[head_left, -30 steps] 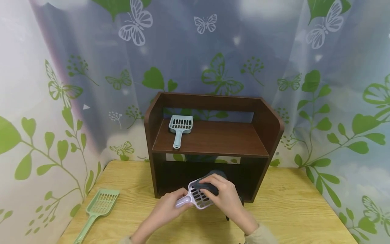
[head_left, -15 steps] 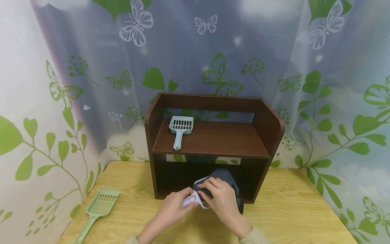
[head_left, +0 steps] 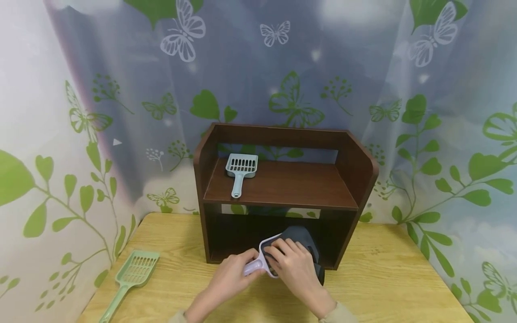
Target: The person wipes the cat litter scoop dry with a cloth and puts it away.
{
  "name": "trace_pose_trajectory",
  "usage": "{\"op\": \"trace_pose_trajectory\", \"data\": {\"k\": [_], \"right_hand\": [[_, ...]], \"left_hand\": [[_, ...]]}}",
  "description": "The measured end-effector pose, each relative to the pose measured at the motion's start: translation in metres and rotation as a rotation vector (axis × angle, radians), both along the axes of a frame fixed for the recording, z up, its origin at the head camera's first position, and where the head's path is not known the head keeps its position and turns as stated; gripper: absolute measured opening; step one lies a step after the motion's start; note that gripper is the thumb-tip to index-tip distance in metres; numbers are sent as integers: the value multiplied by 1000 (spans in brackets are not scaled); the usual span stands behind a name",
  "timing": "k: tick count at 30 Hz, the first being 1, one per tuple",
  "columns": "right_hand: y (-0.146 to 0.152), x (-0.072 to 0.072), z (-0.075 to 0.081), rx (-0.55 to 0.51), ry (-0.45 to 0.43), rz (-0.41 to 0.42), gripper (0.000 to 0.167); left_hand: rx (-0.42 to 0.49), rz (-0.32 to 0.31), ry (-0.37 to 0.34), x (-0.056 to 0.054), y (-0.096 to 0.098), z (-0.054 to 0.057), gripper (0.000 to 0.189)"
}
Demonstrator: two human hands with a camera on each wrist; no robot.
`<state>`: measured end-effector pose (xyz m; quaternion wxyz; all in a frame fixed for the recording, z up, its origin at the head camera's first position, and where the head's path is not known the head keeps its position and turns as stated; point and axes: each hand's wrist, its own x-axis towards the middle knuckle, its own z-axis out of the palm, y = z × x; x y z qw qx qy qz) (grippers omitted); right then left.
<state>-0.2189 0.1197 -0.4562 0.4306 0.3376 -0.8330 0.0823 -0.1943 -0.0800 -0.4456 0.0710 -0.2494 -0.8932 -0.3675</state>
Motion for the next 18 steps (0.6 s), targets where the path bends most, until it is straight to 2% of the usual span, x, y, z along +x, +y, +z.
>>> {"op": "trace_pose_trajectory", "data": {"k": [5,11,18], "right_hand": [[-1,-1,0,-27,27,-35,24],[3,-7,2,-79,68,-103,31],[14,-10,5,-97,34,-171,32]], "left_hand": [[-1,-15,27,0,3,0,18],[-16,15,53,0,6,-1,18],[-9,20,52,1,4,0,20]]}}
